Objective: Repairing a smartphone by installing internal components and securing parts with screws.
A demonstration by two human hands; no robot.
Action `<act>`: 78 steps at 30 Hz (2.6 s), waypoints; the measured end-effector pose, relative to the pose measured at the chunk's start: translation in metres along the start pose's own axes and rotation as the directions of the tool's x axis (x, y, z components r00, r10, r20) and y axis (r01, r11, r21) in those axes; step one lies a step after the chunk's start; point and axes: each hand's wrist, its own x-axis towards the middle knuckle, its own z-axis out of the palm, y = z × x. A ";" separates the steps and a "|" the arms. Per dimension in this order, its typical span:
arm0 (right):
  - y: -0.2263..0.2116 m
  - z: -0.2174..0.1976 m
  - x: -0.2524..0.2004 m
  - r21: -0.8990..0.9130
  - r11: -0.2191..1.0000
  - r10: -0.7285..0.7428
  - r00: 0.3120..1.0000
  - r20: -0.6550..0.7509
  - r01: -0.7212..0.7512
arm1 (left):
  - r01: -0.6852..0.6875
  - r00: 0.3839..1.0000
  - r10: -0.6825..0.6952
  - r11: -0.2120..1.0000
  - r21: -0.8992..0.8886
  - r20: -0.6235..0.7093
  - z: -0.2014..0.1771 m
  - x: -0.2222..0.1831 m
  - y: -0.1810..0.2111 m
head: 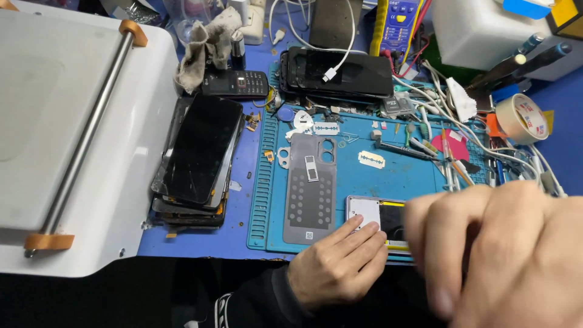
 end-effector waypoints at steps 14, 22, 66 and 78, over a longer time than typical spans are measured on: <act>-0.004 0.047 -0.236 -0.404 0.084 0.264 0.411 -0.872 -0.911 | 0.019 1.000 -0.019 1.000 -0.021 0.024 -0.008 0.014 0.001; 0.011 0.053 -0.259 -0.587 0.042 0.137 0.587 -0.798 -0.808 | -0.050 0.999 0.050 0.989 -0.140 -0.003 -0.025 0.008 0.009; -0.017 0.007 -0.157 -0.674 -0.301 0.110 0.677 -0.728 -0.675 | 0.096 0.982 -0.103 0.994 0.053 0.155 0.011 0.018 0.014; 0.038 -0.002 -0.094 -0.929 -0.123 0.313 0.875 -0.369 -0.348 | 0.047 0.991 -0.057 0.996 0.076 0.125 0.010 0.024 0.014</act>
